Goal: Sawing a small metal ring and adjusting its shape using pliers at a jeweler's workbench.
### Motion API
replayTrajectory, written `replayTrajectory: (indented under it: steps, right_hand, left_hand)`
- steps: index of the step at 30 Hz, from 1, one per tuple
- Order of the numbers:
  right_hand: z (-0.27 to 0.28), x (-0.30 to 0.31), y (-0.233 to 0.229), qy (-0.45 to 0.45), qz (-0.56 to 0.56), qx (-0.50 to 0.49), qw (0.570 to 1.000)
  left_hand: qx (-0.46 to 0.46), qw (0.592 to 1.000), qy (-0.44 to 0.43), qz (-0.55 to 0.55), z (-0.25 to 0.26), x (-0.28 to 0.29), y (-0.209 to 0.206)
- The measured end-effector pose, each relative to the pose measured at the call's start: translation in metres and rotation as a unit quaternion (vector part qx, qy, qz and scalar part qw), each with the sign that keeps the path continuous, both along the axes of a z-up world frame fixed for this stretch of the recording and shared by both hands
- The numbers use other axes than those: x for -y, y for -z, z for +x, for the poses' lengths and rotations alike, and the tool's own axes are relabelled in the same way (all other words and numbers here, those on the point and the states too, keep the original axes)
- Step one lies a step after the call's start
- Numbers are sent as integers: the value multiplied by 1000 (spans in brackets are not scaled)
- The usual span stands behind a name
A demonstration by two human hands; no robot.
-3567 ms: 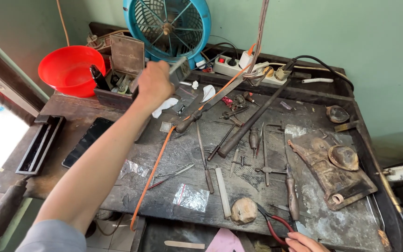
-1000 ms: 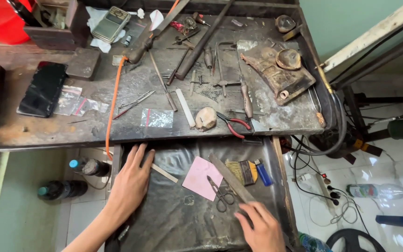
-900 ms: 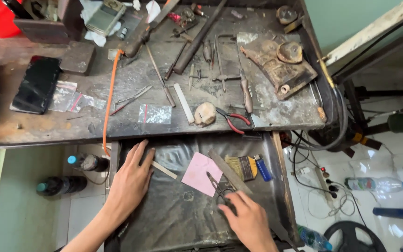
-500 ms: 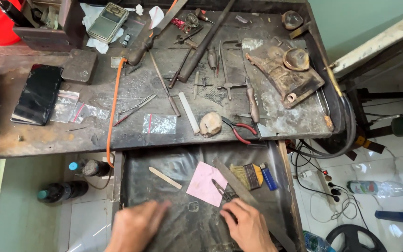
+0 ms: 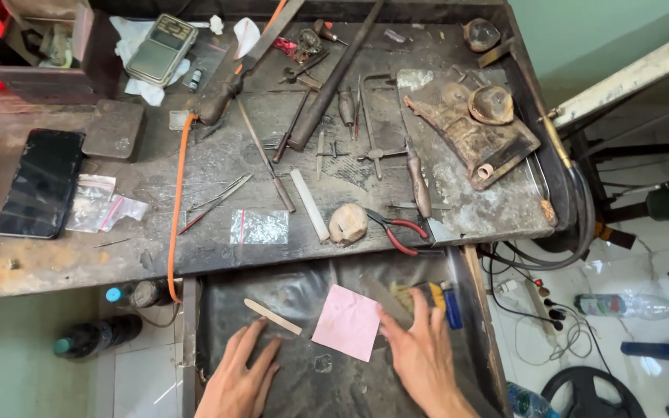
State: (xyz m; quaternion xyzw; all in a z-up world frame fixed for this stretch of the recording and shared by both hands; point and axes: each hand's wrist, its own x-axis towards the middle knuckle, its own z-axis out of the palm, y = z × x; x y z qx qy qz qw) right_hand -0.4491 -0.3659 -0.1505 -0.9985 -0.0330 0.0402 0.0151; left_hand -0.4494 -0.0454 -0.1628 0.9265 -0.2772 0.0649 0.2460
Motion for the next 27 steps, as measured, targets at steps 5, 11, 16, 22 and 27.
replayTrajectory:
  steps: [5, 11, 16, 22, 27]
  right_hand:
    - [8, 1, -6, 22, 10, 57, 998]
    - [26, -43, -24, -44, 69, 6, 997]
    - [42, -50, -14, -52, 84, -92, 991]
    - [33, -43, -15, 1, 245, -61, 968]
    - [29, -40, -58, -144, 249, 170, 943]
  left_hand:
    - [9, 998, -58, -2, 0, -4, 2]
    - [-27, 997, -43, 55, 3, 5, -5]
    - [-37, 998, -34, 32, 1, -2, 15]
    - [-40, 998, -56, -5, 0, -6, 18]
    - [-11, 996, -81, -20, -7, 0, 21]
